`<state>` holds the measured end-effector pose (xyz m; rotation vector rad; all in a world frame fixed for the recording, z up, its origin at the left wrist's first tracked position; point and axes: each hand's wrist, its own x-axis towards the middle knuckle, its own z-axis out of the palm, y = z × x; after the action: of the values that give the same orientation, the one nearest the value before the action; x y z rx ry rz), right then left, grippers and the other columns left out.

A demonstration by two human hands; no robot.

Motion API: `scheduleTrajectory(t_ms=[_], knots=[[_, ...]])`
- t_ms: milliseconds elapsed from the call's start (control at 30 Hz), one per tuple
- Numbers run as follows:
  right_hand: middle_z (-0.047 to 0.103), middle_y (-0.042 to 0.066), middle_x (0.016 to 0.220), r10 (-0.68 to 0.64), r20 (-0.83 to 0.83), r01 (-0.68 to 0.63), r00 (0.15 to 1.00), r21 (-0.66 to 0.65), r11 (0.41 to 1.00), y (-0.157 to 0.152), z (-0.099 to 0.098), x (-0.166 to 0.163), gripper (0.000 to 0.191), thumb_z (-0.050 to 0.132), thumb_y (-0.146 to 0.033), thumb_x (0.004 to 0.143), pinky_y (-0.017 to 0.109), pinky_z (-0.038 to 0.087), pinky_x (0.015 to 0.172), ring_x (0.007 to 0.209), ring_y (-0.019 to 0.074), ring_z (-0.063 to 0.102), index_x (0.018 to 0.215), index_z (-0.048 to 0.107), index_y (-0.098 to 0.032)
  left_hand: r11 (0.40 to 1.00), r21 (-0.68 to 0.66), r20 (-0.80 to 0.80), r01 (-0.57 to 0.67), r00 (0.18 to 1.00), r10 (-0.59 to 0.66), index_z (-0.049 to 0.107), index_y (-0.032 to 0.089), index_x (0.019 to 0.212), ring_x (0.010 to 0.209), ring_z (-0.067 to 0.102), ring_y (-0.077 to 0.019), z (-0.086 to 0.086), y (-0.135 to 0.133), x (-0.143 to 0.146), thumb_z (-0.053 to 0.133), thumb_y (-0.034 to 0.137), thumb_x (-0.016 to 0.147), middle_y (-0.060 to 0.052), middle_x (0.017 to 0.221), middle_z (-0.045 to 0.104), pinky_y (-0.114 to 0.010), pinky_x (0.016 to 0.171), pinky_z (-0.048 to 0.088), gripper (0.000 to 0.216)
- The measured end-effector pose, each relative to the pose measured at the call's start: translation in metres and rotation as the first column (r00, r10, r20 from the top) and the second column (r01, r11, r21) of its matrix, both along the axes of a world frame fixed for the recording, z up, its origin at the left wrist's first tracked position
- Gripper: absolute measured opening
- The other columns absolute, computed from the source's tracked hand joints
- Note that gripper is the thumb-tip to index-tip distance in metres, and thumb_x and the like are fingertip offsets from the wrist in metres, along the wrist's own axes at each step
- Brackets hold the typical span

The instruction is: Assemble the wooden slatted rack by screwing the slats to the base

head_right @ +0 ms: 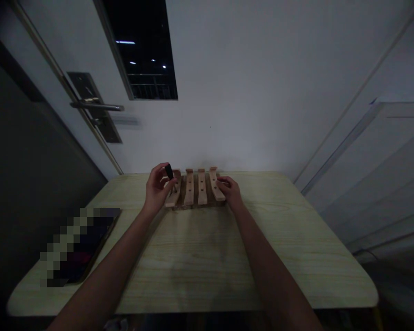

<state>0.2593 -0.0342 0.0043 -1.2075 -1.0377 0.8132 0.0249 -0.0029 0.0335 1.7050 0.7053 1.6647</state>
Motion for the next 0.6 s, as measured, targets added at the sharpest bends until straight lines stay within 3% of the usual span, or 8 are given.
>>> scheduleTrajectory(t_ms=[167,267,400,600], knots=[[0.066,0.003,0.076,-0.022,0.053,0.022,0.998,0.001,1.000,0.0006,0.0019,-0.0024,0.038,0.071,-0.051,0.053,0.033,0.047,0.067,0.073,0.0194,0.060,0.074,0.063,-0.020,0.999,-0.014,-0.039,0.038,0.998,-0.038,0.048,0.028,0.127,0.076,0.056,-0.0097,0.0032,-0.0036,-0.0036,0.066,0.025,0.077,0.000,0.089,0.059,-0.024,0.072,0.048,0.053],[0.066,0.003,0.077,-0.009,0.046,0.009,0.999,-0.005,1.000,0.0006,0.0020,-0.0024,0.039,0.073,-0.050,0.051,0.033,0.048,0.067,0.073,0.0196,0.060,0.074,0.062,-0.021,0.996,-0.009,-0.062,0.087,0.994,-0.088,0.040,0.027,0.134,0.082,0.059,-0.0114,0.0029,-0.0043,-0.0064,0.060,0.029,0.082,-0.003,0.094,0.061,-0.026,0.078,0.049,0.055],[0.066,0.002,0.078,-0.003,0.027,0.003,1.000,0.000,1.000,0.0007,0.0007,-0.0017,0.040,0.074,-0.050,0.051,0.034,0.048,0.067,0.074,0.0196,0.061,0.075,0.062,-0.021,0.989,-0.016,-0.061,0.146,0.987,-0.147,0.041,0.028,0.131,0.092,0.061,-0.0146,0.0002,-0.0019,-0.0074,0.058,0.031,0.084,-0.006,0.104,0.063,-0.032,0.087,0.048,0.050],[0.066,0.004,0.078,-0.010,0.060,0.010,0.998,-0.007,1.000,0.0015,0.0000,-0.0011,0.041,0.073,-0.052,0.052,0.034,0.048,0.067,0.073,0.0197,0.060,0.076,0.063,-0.020,0.999,0.001,-0.033,0.037,0.999,-0.037,0.049,0.030,0.122,0.093,0.059,-0.0148,-0.0021,0.0045,-0.0047,0.070,0.022,0.072,-0.003,0.104,0.059,-0.030,0.080,0.049,0.055]])
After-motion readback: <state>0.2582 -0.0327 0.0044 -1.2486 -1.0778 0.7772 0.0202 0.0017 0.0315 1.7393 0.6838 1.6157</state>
